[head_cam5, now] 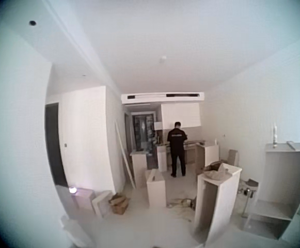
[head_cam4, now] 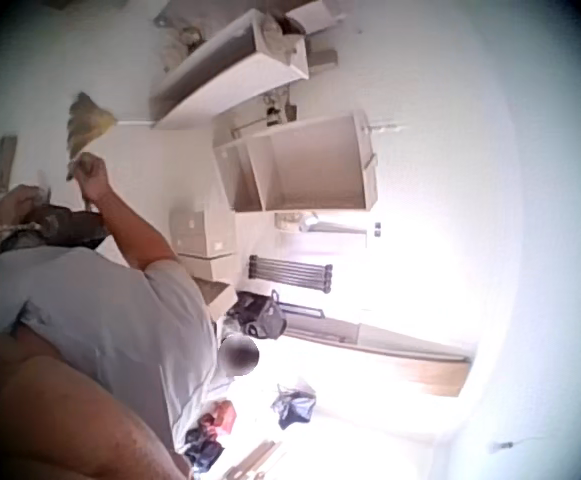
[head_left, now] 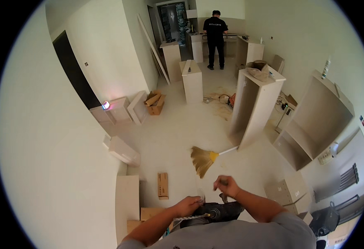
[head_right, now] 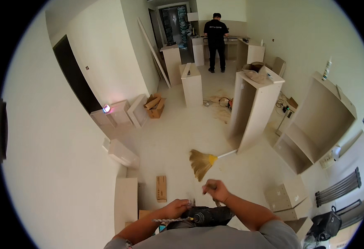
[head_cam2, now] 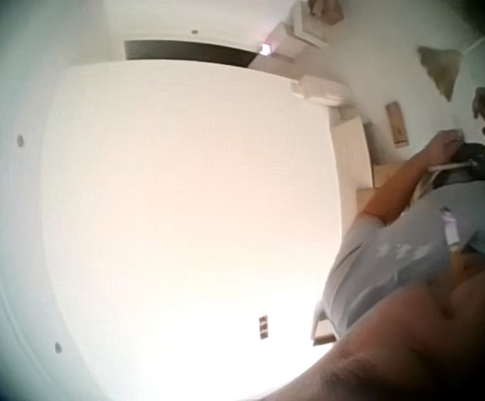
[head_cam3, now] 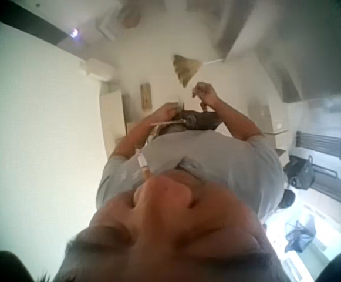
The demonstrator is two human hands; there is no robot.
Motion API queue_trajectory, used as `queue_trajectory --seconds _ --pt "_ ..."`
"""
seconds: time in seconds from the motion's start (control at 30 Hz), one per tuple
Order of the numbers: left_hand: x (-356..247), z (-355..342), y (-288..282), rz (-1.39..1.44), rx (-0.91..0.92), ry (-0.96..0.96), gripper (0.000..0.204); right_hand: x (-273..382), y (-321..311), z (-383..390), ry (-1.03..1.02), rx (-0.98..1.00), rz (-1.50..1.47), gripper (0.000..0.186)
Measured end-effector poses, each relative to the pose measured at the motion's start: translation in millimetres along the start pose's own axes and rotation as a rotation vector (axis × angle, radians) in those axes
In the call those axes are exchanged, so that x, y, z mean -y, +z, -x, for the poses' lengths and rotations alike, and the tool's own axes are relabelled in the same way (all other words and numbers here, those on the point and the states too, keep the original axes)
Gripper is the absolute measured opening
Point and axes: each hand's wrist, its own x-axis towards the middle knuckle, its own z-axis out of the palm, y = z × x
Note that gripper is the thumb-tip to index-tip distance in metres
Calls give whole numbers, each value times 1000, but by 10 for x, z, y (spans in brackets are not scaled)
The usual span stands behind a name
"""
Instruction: The person prepares a power drill by inserting a bit, retrieves a hammer and a small bag of fasteners, and uses the drill to create holes in the interior of a wall-mounted cabinet.
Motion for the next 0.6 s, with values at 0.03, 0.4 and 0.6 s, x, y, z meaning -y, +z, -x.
queue_trajectory --seconds 0.03,0.4,0.6 --pt "147 -154 -247 -5 -67 0 22 36 -116 -442 -61 -113 -18 22" --pt "933 -2076 -3520 593 -537 -144 27 252 -1912 -3423 -155 -707 277 21" --pt "1030 -3125 -5272 867 -760 -232 34 -63 -2647 -4407 58 -838 270 22"
